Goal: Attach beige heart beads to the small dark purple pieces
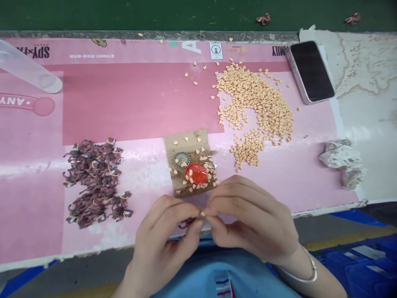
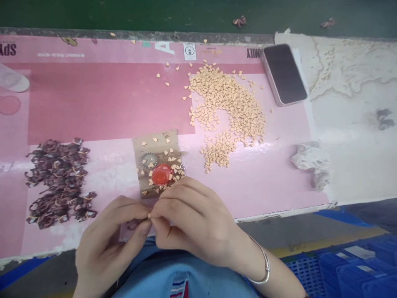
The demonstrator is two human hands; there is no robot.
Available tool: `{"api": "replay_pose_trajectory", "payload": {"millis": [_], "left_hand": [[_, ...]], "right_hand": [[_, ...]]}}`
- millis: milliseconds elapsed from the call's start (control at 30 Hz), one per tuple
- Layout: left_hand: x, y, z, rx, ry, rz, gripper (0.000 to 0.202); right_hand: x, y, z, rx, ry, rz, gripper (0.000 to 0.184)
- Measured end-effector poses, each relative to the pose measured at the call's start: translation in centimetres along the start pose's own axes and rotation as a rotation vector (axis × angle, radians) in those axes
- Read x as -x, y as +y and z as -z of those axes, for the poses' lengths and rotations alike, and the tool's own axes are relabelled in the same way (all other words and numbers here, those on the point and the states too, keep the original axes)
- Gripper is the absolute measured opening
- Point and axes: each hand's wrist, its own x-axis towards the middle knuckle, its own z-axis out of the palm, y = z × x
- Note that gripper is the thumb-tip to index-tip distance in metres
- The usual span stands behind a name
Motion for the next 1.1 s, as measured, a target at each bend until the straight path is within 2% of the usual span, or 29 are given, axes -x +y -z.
{"api": "replay_pose_trajectory", "payload": {"millis": [33,167,267,367,500,633,767,833,967,1100], "left_hand": [[0.3,0.0,0.2,0.029,0.005,0.035,0.005],[1.8,-0.3,1.0,0.129,0.067,0.177,0.027],[2.7,-0.9,1.4,0.109,0.126,0.198,0.027],[3.0,-1.5,1.8,0.077,0.124,0.185,0.020],[2.8,-2.1,2.1,0.124,0.081,0.033,0.024],[2.7,-2.5,2.1,0.009,0.136,-0.070,0.023],[2.7,-2.2,1.6,0.018,0.239,-0.012,0.018],[2.7,-1.9,1.3,0.046,0.278,0.020,0.023],[2.8,-1.6,1.3,0.092,0.273,0.085,0.041],[2.9,-2.0,1.5,0.101,0.239,0.122,0.032]], "right_hand": [[-0.1,0.3,0.2,0.019,0.002,-0.004,0.017],[-0.6,1.7,0.7,0.168,0.032,-0.017,0.021],[-0.9,2.4,0.5,0.210,0.021,-0.020,0.024],[-1.0,2.7,0.1,0.229,0.019,-0.024,0.023],[-1.2,2.8,0.1,0.247,0.021,-0.014,0.021],[-1.4,2.7,0.5,0.255,-0.015,-0.014,0.023],[-1.8,2.5,0.9,0.263,-0.061,0.011,0.026],[-1.9,2.4,1.0,0.271,-0.080,0.021,0.027],[-2.0,2.2,1.2,0.303,-0.121,0.040,0.026],[-2.1,2.0,1.2,0.348,-0.153,0.046,0.024]]}}
